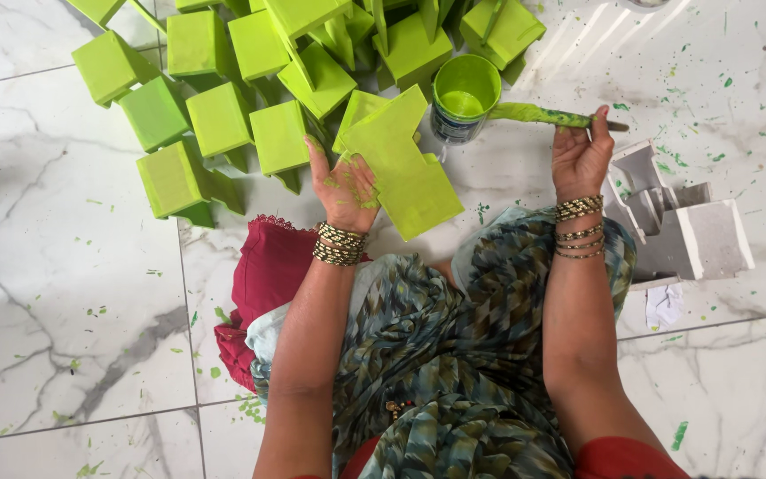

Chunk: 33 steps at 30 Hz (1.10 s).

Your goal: The person sits on the floor and paints small stool-shaped foam objects green using a long brush, dipping the brush into a green paint cup. They hold each object, coat its white unpainted surfaces, turn it to reach other sides, and set finished pieces onto a large pile of already painted green stools.

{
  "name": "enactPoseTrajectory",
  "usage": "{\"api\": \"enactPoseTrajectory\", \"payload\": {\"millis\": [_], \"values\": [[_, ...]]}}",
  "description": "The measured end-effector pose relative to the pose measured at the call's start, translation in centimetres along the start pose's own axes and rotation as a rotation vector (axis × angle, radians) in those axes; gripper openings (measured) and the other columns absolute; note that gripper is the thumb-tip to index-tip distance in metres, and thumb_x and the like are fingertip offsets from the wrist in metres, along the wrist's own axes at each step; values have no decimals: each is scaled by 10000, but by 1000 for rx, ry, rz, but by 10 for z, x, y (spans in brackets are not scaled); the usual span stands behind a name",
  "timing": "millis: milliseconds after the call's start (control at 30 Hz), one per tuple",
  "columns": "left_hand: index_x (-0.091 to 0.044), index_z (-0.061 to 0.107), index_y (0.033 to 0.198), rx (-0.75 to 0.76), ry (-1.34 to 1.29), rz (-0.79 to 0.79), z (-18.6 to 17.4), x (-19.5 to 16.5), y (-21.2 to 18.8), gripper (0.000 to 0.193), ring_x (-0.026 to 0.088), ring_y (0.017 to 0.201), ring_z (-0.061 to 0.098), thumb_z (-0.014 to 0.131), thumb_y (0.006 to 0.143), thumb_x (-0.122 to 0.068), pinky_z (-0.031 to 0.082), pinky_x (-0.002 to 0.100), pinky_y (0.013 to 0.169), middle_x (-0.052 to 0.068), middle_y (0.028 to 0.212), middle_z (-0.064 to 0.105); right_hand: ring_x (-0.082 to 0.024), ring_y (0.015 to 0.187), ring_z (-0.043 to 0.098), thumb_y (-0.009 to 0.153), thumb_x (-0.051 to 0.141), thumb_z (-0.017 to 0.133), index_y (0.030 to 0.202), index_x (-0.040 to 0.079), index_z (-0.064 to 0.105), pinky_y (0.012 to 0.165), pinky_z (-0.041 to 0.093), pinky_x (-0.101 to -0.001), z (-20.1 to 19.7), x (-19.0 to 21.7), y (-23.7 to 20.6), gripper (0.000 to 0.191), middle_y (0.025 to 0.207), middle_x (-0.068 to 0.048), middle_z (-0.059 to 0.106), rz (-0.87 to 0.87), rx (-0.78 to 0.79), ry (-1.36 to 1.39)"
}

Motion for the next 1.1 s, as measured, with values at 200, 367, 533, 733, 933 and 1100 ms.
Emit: {"api": "enactPoseTrajectory", "payload": {"millis": [200, 367, 533, 733, 933, 1100], "values": [[8, 609, 1353, -220, -103, -85, -17, -3, 1, 1017, 131, 689, 577, 416, 859, -859, 450, 251, 609, 74, 979, 760, -244, 982, 769, 981, 280, 726, 1149, -16, 601, 900, 685, -353, -2, 6, 0, 362, 1055, -159, 746, -4, 34, 70], [42, 647, 1213, -209, -48, -88, -13, -9, -2, 1061, 185, 675, 599, 442, 776, -902, 534, 298, 711, 95, 822, 693, -269, 945, 756, 1023, 277, 725, 1077, 32, 585, 889, 684, -380, -1, 2, 4, 287, 1029, -171, 725, 1, 73, 41], [56, 688, 1200, -223, -121, -63, -24, -15, -2, 1059, 156, 631, 557, 463, 823, -908, 463, 257, 608, 86, 827, 699, -265, 945, 752, 1037, 297, 705, 1122, 65, 614, 867, 671, -371, -1, -2, 7, 263, 1040, -158, 734, 62, 65, -1], [65, 673, 1150, -240, -59, -18, -55, -10, 6, 1048, 171, 611, 569, 489, 850, -922, 491, 283, 621, 87, 801, 688, -282, 1012, 735, 1021, 297, 700, 1131, 58, 603, 985, 658, -428, 2, -5, 11, 280, 1078, -146, 725, 27, 38, -10], [39, 614, 1328, -262, -161, -168, -48, -14, 11, 1026, 135, 685, 643, 437, 852, -853, 489, 239, 590, 109, 1054, 752, -296, 1069, 730, 1034, 286, 664, 1162, 25, 608, 1007, 657, -447, 1, -6, 15, 296, 1103, -147, 717, -41, -10, -4], [-45, 631, 1322, -322, 213, -208, -53, -4, 13, 880, 105, 703, 619, 426, 875, -776, 518, 258, 706, 57, 930, 723, -307, 1064, 716, 1049, 286, 624, 1168, 40, 552, 997, 654, -458, -3, 1, 11, 282, 1110, -148, 688, -203, -44, -7]]}}
Point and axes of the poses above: each hand's wrist, its own y-axis towards the middle knuckle, its own z-axis out of the palm, x = y × z, the point moved 3 cm from there along y, towards the middle knuckle
